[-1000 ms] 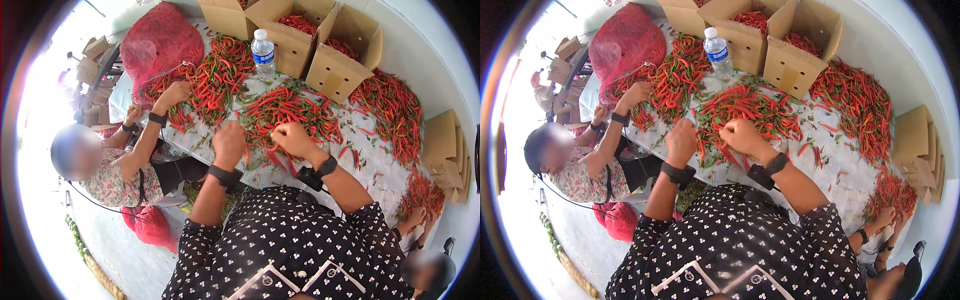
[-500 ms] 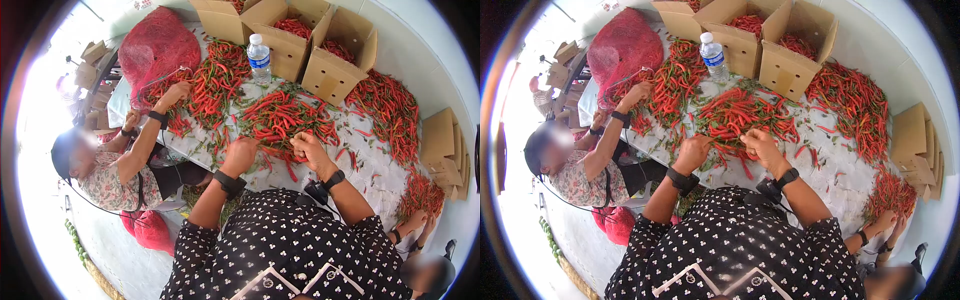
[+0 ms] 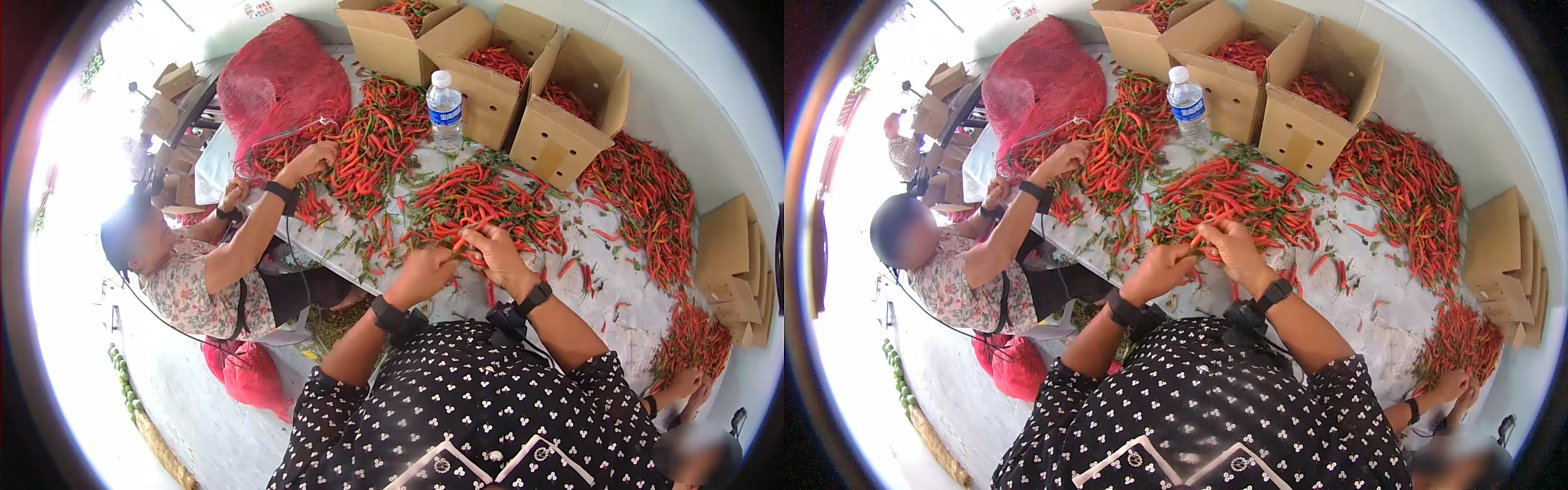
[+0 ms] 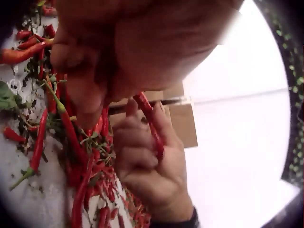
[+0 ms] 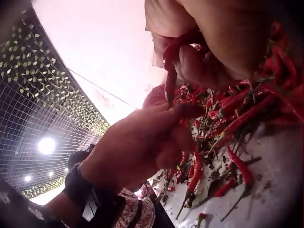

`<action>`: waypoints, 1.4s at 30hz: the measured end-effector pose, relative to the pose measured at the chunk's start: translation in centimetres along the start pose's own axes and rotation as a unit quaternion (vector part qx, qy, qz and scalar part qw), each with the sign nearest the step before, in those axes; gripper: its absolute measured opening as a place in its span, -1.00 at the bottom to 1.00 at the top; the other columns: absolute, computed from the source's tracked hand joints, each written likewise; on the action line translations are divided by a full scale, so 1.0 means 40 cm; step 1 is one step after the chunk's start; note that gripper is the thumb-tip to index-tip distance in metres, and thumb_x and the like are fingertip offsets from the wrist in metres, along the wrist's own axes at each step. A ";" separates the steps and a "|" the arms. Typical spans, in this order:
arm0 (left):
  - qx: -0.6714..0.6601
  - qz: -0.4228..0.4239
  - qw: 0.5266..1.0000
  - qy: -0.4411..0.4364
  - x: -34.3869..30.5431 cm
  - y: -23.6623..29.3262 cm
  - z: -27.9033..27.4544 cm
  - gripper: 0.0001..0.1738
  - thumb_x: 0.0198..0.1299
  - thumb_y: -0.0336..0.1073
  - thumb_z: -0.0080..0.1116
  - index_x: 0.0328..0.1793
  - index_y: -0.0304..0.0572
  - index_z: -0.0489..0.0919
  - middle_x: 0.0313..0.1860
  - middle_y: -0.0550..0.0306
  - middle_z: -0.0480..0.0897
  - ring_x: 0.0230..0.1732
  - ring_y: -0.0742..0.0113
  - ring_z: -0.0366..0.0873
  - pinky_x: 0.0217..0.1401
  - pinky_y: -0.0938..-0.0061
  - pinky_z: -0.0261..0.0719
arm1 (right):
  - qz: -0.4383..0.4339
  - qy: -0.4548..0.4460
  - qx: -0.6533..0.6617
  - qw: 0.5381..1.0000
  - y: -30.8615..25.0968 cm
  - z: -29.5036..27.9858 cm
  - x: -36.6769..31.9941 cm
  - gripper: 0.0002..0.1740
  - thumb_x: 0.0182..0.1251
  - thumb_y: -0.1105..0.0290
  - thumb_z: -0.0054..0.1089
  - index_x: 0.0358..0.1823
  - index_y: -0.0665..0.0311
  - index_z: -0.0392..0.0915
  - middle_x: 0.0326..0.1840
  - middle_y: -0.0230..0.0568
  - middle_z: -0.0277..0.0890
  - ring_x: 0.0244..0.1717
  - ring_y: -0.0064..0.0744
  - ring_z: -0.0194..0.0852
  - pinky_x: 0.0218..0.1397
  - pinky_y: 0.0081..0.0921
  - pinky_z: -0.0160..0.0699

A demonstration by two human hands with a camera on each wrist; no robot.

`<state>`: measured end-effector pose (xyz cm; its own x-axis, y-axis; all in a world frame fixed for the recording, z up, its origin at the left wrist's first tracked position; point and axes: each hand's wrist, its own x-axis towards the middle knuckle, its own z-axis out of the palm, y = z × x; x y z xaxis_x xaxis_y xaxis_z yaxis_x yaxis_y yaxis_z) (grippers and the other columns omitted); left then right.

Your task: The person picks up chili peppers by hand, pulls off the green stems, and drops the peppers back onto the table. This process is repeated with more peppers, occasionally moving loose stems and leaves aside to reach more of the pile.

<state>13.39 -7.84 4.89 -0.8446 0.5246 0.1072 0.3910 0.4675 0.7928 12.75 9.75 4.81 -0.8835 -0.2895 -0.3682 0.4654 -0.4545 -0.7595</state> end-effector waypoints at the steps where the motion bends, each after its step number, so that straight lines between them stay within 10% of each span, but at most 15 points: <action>1: -0.013 -0.039 0.999 -0.016 -0.003 0.008 0.000 -0.72 0.21 -0.26 0.02 -0.44 -0.34 0.51 -0.67 0.10 0.54 -0.68 0.47 0.42 -0.59 0.46 0.37 | -0.003 0.012 -0.016 1.000 0.000 -0.004 0.002 -0.86 0.26 0.41 0.11 -0.22 0.31 0.46 -0.51 -0.47 0.34 -0.59 -0.76 0.12 -0.56 -0.75 0.09; 6: -0.143 -0.105 0.984 -0.018 -0.007 0.023 0.000 -0.77 0.18 -0.29 0.06 -0.45 -0.32 0.50 -0.71 0.12 0.47 -0.68 0.42 0.40 -0.58 0.46 0.36 | -0.016 -0.006 -0.057 0.998 0.006 -0.010 -0.006 -0.87 0.29 0.41 0.09 -0.26 0.33 0.47 -0.52 -0.42 0.40 -0.67 -0.79 0.10 -0.64 -0.81 0.11; 12: -0.003 0.170 0.985 -0.027 -0.022 0.050 0.000 -0.88 0.07 -0.34 0.13 -0.44 -0.22 0.54 -0.61 -0.02 0.50 -0.57 0.05 0.50 -0.49 0.34 0.45 | 0.044 -0.037 0.041 0.997 -0.017 -0.032 -0.002 -0.82 0.32 0.33 0.06 -0.26 0.33 0.46 -0.61 -0.51 0.23 -0.67 -0.81 0.05 -0.66 -0.78 0.01; 22: 0.231 -0.170 0.937 0.198 -0.175 -0.132 -0.159 -0.75 -0.04 -0.36 0.16 -0.16 -0.15 0.58 -0.16 -0.10 0.51 -0.27 -0.06 0.54 -0.27 0.20 0.52 | 0.070 -0.010 -0.148 0.986 -0.062 -0.153 -0.142 -0.80 0.31 0.36 0.03 -0.22 0.38 0.49 -0.54 -0.38 0.43 -0.68 -0.79 0.00 -0.66 -0.80 -0.05; 30: 0.224 -0.192 0.955 0.028 -0.107 -0.107 -0.023 -0.76 -0.03 -0.18 0.18 -0.36 -0.20 0.56 -0.42 -0.06 0.56 -0.34 -0.08 0.53 -0.33 0.16 0.46 | 0.118 0.006 -0.063 0.991 0.007 -0.160 -0.159 -0.79 0.33 0.38 -0.01 -0.19 0.39 0.50 -0.57 -0.45 0.27 -0.65 -0.74 0.05 -0.63 -0.77 0.04; 37: 0.189 -0.172 0.947 0.195 -0.042 -0.148 -0.061 -0.76 -0.03 -0.16 0.20 -0.38 -0.18 0.55 -0.41 -0.07 0.55 -0.37 -0.07 0.54 -0.35 0.16 0.48 | 0.109 -0.010 -0.090 0.990 0.002 -0.097 -0.111 -0.77 0.35 0.31 0.00 -0.25 0.36 0.51 -0.59 -0.50 0.27 -0.62 -0.76 0.04 -0.60 -0.78 0.01; 42: 0.294 -0.217 0.917 0.159 -0.026 -0.204 -0.079 -0.75 0.01 -0.16 0.17 -0.39 -0.22 0.54 -0.41 -0.08 0.56 -0.39 -0.08 0.54 -0.35 0.18 0.49 | 0.063 -0.011 -0.102 0.993 -0.012 -0.042 -0.068 -0.77 0.35 0.28 0.01 -0.30 0.32 0.50 -0.56 -0.44 0.40 -0.63 -0.78 0.04 -0.61 -0.79 -0.02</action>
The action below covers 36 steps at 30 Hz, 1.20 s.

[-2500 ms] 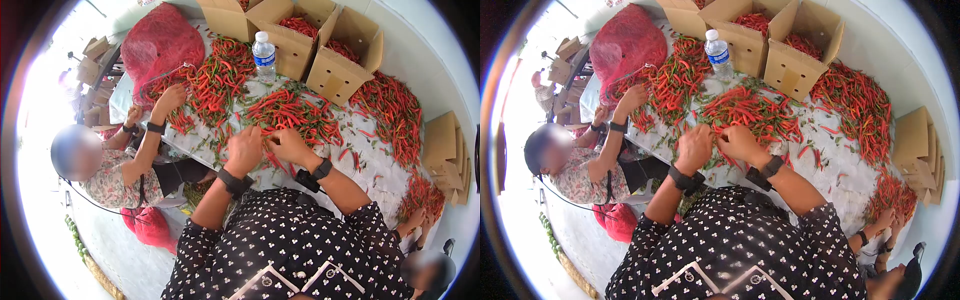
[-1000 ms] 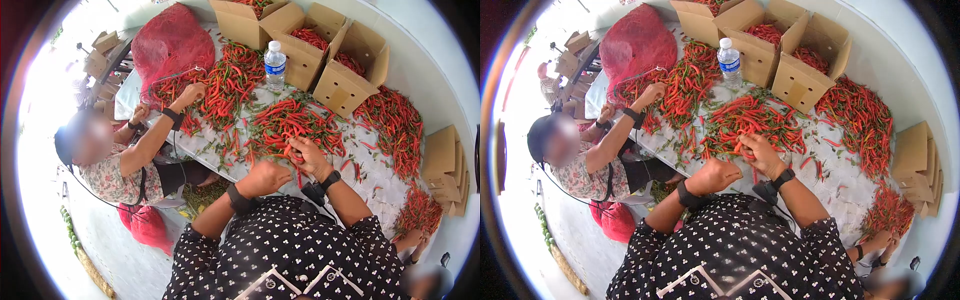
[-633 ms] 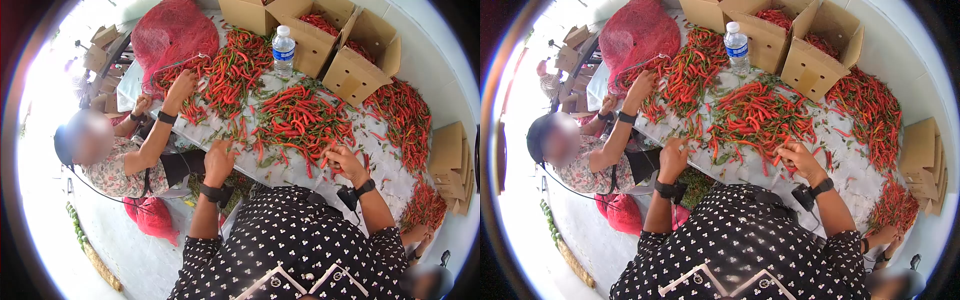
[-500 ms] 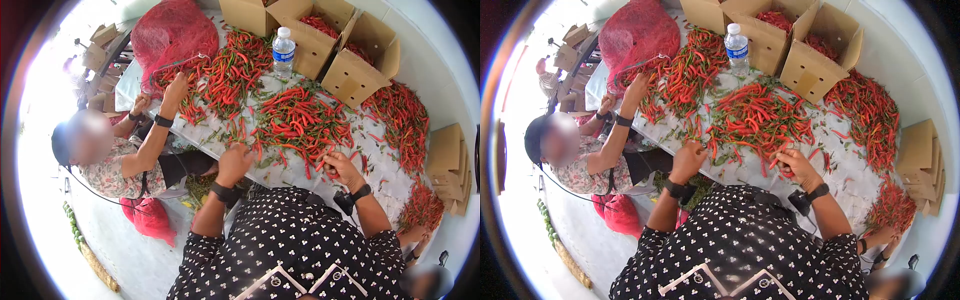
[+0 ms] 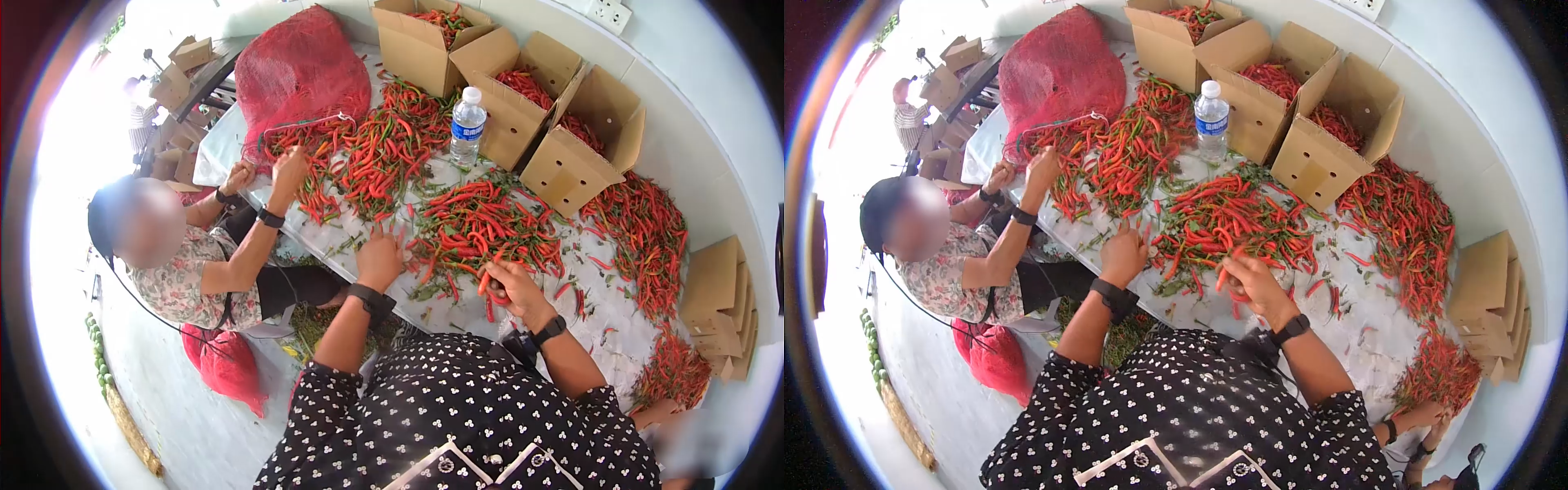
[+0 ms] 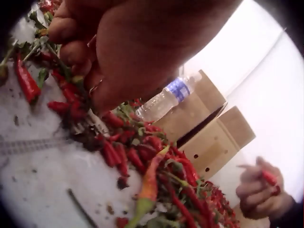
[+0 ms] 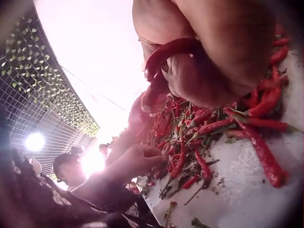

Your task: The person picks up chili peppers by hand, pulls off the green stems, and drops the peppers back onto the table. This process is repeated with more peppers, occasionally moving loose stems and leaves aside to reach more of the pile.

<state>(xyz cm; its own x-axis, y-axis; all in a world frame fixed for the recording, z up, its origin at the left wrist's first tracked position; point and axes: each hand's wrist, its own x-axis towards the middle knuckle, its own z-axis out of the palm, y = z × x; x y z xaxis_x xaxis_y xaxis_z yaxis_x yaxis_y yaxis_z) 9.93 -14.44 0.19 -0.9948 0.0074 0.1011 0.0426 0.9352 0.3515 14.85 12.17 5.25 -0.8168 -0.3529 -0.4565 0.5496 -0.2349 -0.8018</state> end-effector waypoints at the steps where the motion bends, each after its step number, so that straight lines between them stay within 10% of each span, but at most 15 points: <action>1: 0.023 0.012 1.000 -0.010 -0.002 0.001 0.006 -0.75 0.02 -0.17 0.16 -0.37 -0.23 0.55 -0.40 -0.08 0.57 -0.39 -0.09 0.54 -0.35 0.19 0.49 | -0.011 -0.019 0.007 1.000 0.003 -0.002 0.017 -0.77 0.35 0.29 0.00 -0.28 0.35 0.49 -0.53 -0.36 0.44 -0.63 -0.79 0.04 -0.62 -0.79 -0.02; 6: -0.243 0.006 0.969 -0.042 0.012 0.021 -0.039 -0.70 0.09 -0.24 0.10 -0.22 -0.41 0.55 -0.44 -0.11 0.63 -0.48 0.12 0.58 -0.46 0.34 0.49 | -0.033 -0.043 0.033 0.998 -0.036 0.051 0.055 -0.78 0.35 0.34 -0.02 -0.25 0.39 0.46 -0.49 -0.23 0.51 -0.66 -0.80 0.06 -0.66 -0.81 0.06; 8: -0.470 -0.072 0.866 -0.156 0.006 0.056 -0.070 -0.72 0.16 -0.28 0.07 -0.19 -0.44 0.52 -0.46 0.04 0.63 -0.55 0.40 0.52 -0.50 0.53 0.44 | -0.043 -0.045 0.021 0.998 -0.037 0.063 0.076 -0.79 0.35 0.35 -0.01 -0.25 0.38 0.47 -0.49 -0.26 0.49 -0.63 -0.80 0.08 -0.63 -0.82 0.08; 16: -0.508 -0.028 0.838 -0.194 -0.057 0.176 -0.150 -0.86 0.19 -0.47 0.03 -0.16 -0.39 0.44 -0.49 0.20 0.55 -0.58 0.60 0.41 -0.51 0.66 0.39 | -0.069 -0.036 0.024 0.997 -0.056 0.087 0.083 -0.80 0.26 0.33 0.13 -0.19 0.31 0.49 -0.43 -0.46 0.42 -0.51 -0.77 0.25 -0.50 -0.77 0.25; 25: -0.337 0.144 0.924 -0.113 -0.048 0.204 -0.138 -0.84 0.12 -0.48 0.06 -0.17 -0.37 0.49 -0.57 0.22 0.57 -0.66 0.56 0.40 -0.61 0.61 0.34 | -0.198 0.043 -0.114 0.973 -0.082 0.084 0.049 -0.87 0.20 0.42 0.16 -0.26 0.32 0.52 -0.33 -0.40 0.52 -0.41 -0.68 0.41 -0.32 -0.64 0.44; 29: -0.409 0.080 0.897 -0.147 -0.013 0.211 -0.125 -0.83 0.14 -0.48 0.05 -0.13 -0.38 0.49 -0.56 0.20 0.57 -0.67 0.56 0.41 -0.63 0.63 0.32 | -0.292 0.114 -0.193 0.930 -0.066 0.109 0.045 -0.91 0.16 0.53 0.18 -0.29 0.36 0.53 -0.35 -0.32 0.57 -0.33 -0.67 0.47 -0.25 -0.64 0.48; 36: -0.682 -0.095 0.666 -0.287 0.045 0.161 -0.123 -0.84 0.20 -0.47 -0.02 -0.12 -0.39 0.47 -0.56 0.18 0.56 -0.67 0.57 0.43 -0.68 0.65 0.30 | -0.320 0.107 -0.173 0.925 -0.093 0.154 0.073 -0.92 0.17 0.51 0.18 -0.30 0.34 0.54 -0.40 -0.33 0.56 -0.41 -0.70 0.45 -0.34 -0.69 0.44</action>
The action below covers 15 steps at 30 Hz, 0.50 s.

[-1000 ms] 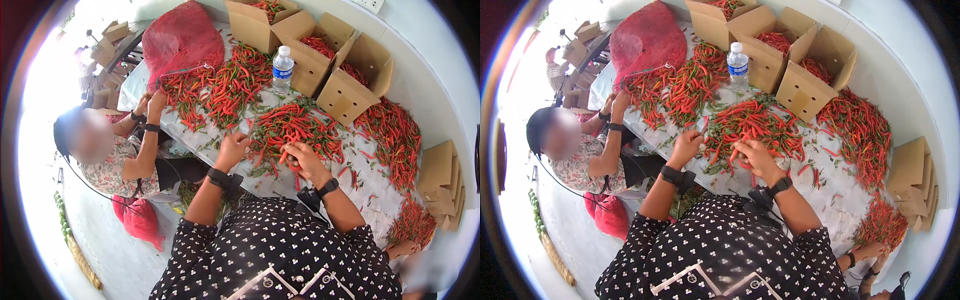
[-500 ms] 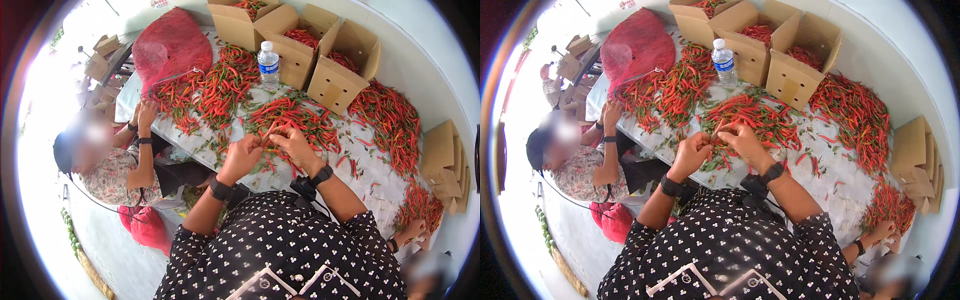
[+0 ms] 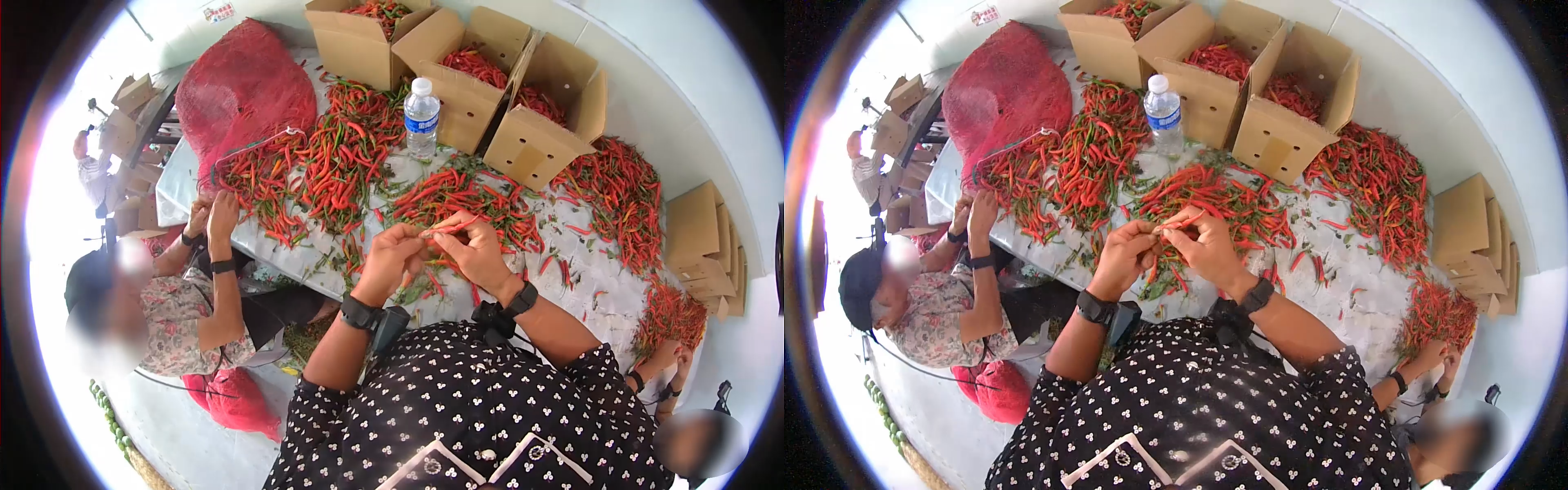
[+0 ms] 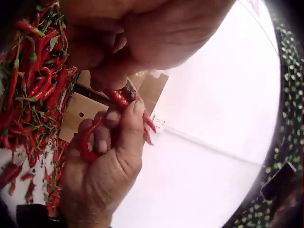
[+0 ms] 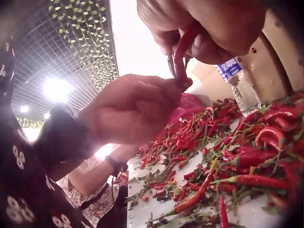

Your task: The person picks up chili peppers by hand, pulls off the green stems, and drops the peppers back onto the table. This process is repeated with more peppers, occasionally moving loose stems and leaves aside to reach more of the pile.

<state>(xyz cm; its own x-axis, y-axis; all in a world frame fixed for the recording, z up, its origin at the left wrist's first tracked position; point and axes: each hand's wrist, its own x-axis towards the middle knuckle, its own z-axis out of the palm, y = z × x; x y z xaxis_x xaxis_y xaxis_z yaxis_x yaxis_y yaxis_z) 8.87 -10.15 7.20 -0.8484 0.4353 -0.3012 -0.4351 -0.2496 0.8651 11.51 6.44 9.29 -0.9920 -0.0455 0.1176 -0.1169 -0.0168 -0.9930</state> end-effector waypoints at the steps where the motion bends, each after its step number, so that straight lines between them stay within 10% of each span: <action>1: -0.032 0.002 0.999 -0.012 0.002 0.001 -0.004 -0.86 0.20 -0.47 -0.02 -0.16 -0.38 0.48 -0.56 0.18 0.56 -0.67 0.57 0.43 -0.67 0.66 0.30 | -0.006 -0.004 -0.016 1.000 -0.002 0.002 0.004 -0.92 0.17 0.50 0.18 -0.31 0.33 0.54 -0.41 -0.35 0.55 -0.41 -0.71 0.43 -0.35 -0.69 0.43; 6: 0.302 0.097 0.948 0.008 -0.038 0.060 0.037 -0.87 0.18 -0.44 -0.01 -0.31 -0.40 0.50 -0.60 0.20 0.55 -0.67 0.58 0.43 -0.65 0.66 0.33 | 0.010 -0.001 -0.059 0.998 -0.050 -0.027 0.020 -0.93 0.15 0.48 0.21 -0.35 0.29 0.52 -0.40 -0.37 0.56 -0.37 -0.63 0.45 -0.30 -0.56 0.45; 15: 0.011 0.016 0.997 0.081 0.048 -0.021 -0.035 -0.88 0.19 -0.42 0.03 -0.33 -0.35 0.49 -0.58 0.20 0.54 -0.74 0.60 0.30 -0.69 0.68 0.23 | -0.140 -0.042 -0.152 0.977 -0.163 -0.013 0.017 -0.96 0.19 0.53 0.12 -0.33 0.30 0.51 -0.38 -0.34 0.57 -0.35 -0.59 0.50 -0.28 -0.57 0.50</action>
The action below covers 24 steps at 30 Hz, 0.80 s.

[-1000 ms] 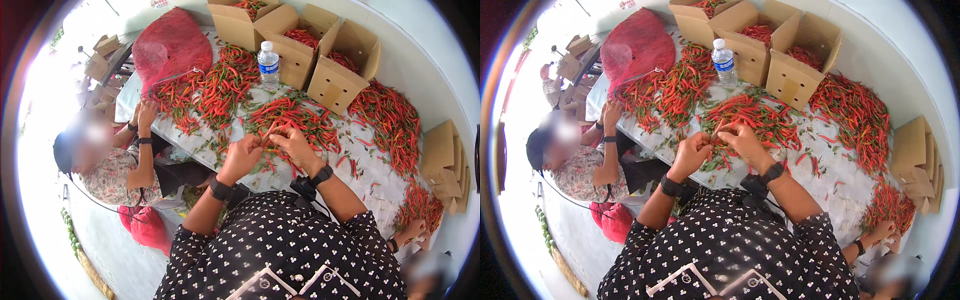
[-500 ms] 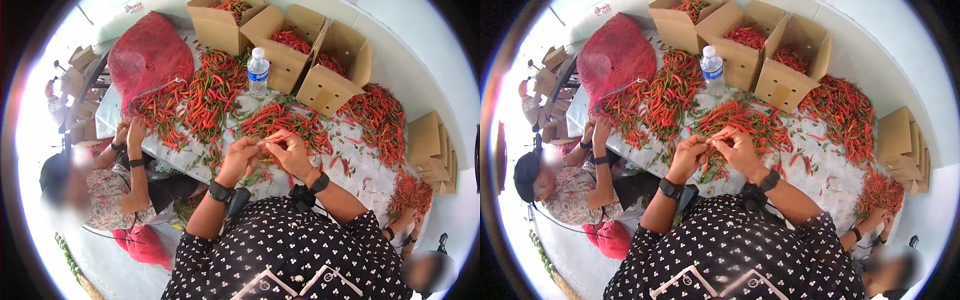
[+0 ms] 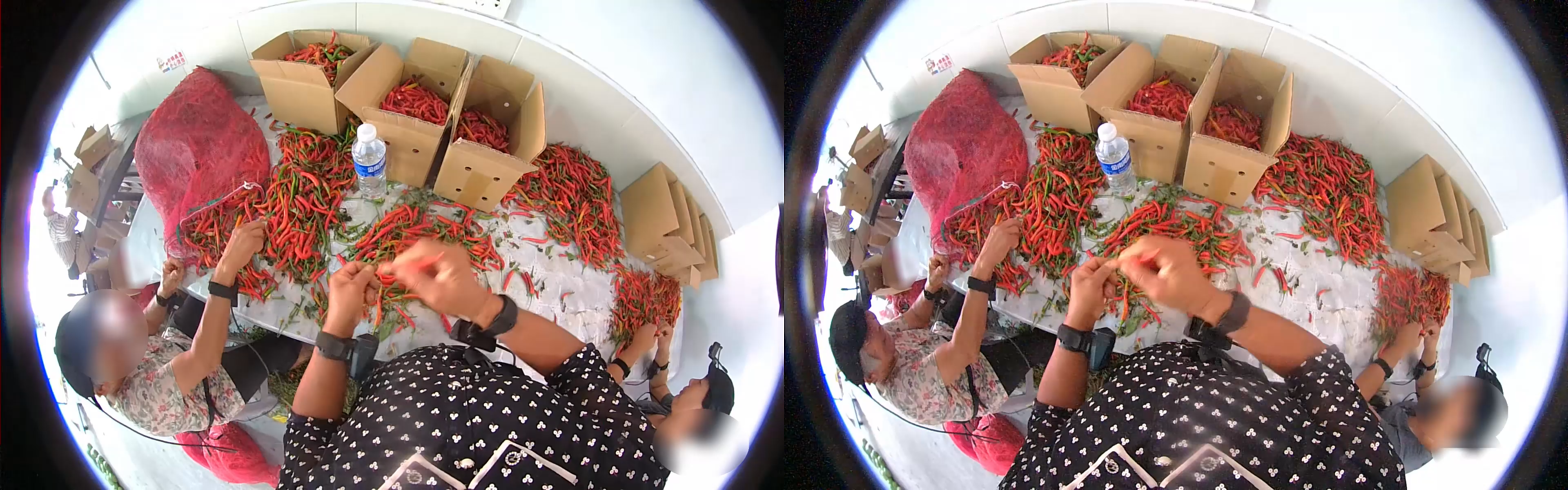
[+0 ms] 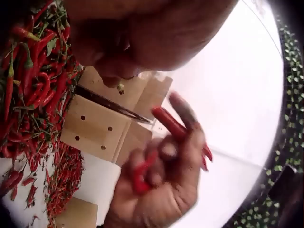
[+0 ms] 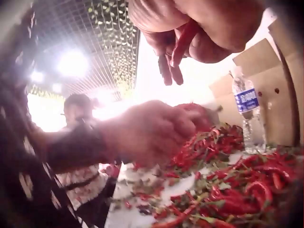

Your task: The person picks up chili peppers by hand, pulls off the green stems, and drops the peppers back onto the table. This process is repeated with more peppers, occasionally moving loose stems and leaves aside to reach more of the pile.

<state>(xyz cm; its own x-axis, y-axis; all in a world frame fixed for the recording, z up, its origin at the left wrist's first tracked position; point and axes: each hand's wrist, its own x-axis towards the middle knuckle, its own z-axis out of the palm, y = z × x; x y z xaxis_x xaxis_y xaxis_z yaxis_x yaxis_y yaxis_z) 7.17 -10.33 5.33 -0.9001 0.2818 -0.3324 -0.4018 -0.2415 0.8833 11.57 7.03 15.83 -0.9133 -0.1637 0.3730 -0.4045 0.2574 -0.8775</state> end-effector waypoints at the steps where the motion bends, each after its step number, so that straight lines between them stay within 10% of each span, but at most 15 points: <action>1: 0.002 0.002 1.000 0.000 0.003 0.007 -0.017 -0.88 0.19 -0.42 0.03 -0.33 -0.35 0.49 -0.58 0.20 0.54 -0.74 0.60 0.30 -0.69 0.68 0.23 | 0.008 0.067 0.046 0.997 -0.006 -0.022 0.021 -0.97 0.19 0.54 0.11 -0.33 0.29 0.51 -0.37 -0.35 0.57 -0.37 -0.60 0.49 -0.28 -0.56 0.50; 5: 0.143 0.054 0.983 0.099 -0.026 0.016 -0.104 -0.83 0.17 -0.43 0.03 -0.23 -0.44 0.53 -0.60 0.18 0.54 -0.69 0.60 0.35 -0.67 0.68 0.24 | 0.042 0.199 -0.010 0.979 -0.031 -0.228 0.167 -0.89 0.28 0.37 0.04 -0.33 0.25 0.47 -0.36 -0.29 0.60 -0.69 -0.79 0.23 -0.69 -0.77 0.18; 9: 0.183 0.077 0.968 0.155 -0.060 -0.013 -0.217 -0.81 0.14 -0.46 -0.02 -0.21 -0.44 0.55 -0.58 0.16 0.55 -0.67 0.59 0.37 -0.63 0.67 0.27 | 0.048 0.218 0.007 0.975 0.068 -0.389 0.255 -0.86 0.27 0.40 0.05 -0.31 0.35 0.45 -0.38 -0.20 0.59 -0.69 -0.75 0.22 -0.71 -0.72 0.12; 12: 0.207 0.072 0.954 0.205 -0.091 -0.039 -0.270 -0.77 0.13 -0.47 -0.05 -0.16 -0.44 0.56 -0.56 0.13 0.56 -0.65 0.59 0.38 -0.61 0.66 0.31 | 0.118 0.255 -0.216 0.935 0.121 -0.434 0.274 -0.74 0.25 0.39 0.07 -0.09 0.40 0.48 -0.41 -0.29 0.53 -0.57 -0.75 0.23 -0.61 -0.74 0.17; 15: 0.252 0.028 0.931 0.263 -0.106 -0.089 -0.350 -0.70 0.12 -0.44 -0.02 -0.04 -0.45 0.53 -0.43 0.02 0.61 -0.55 0.37 0.50 -0.47 0.51 0.45 | 0.131 0.302 -0.052 0.943 0.112 -0.446 0.229 -0.65 0.23 0.34 0.13 -0.01 0.39 0.45 -0.48 -0.41 0.43 -0.56 -0.78 0.20 -0.60 -0.78 0.14; 19: 0.588 0.259 0.704 0.303 -0.137 -0.071 -0.332 -0.68 0.00 -0.32 0.17 -0.14 -0.39 0.55 -0.26 -0.16 0.59 -0.23 -0.09 0.53 -0.13 0.24 0.47 | 0.216 0.224 0.228 0.923 0.057 -0.363 0.102 -0.70 0.28 0.29 0.09 -0.04 0.31 0.45 -0.55 -0.51 0.30 -0.68 -0.81 0.02 -0.66 -0.81 0.01; 21: 0.467 0.118 0.840 0.248 -0.142 -0.064 -0.249 -0.76 -0.04 -0.32 0.21 -0.28 -0.35 0.58 -0.31 -0.15 0.58 -0.27 -0.05 0.54 -0.15 0.25 0.49 | 0.359 0.165 0.362 0.844 0.126 -0.297 -0.001 -0.77 0.33 0.27 0.02 -0.14 0.27 0.47 -0.54 -0.49 0.32 -0.72 -0.79 -0.01 -0.70 -0.81 0.00; 24: 0.502 0.182 0.843 0.069 -0.135 -0.095 -0.151 -0.78 -0.07 -0.28 0.24 -0.37 -0.31 0.58 -0.32 -0.11 0.58 -0.31 -0.06 0.53 -0.24 0.28 0.49 | 0.548 0.047 0.401 0.733 0.241 -0.184 -0.163 -0.76 0.29 0.22 0.08 -0.18 0.22 0.48 -0.51 -0.46 0.37 -0.65 -0.74 0.14 -0.68 -0.78 0.12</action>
<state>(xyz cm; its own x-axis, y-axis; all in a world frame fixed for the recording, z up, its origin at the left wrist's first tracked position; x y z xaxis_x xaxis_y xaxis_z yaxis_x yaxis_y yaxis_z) 12.55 -16.55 1.76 -0.9717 0.2313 0.0472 0.1883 0.6386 0.7462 13.27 17.59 7.16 -0.6830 -0.2014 -0.7021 0.6981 -0.4628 -0.5463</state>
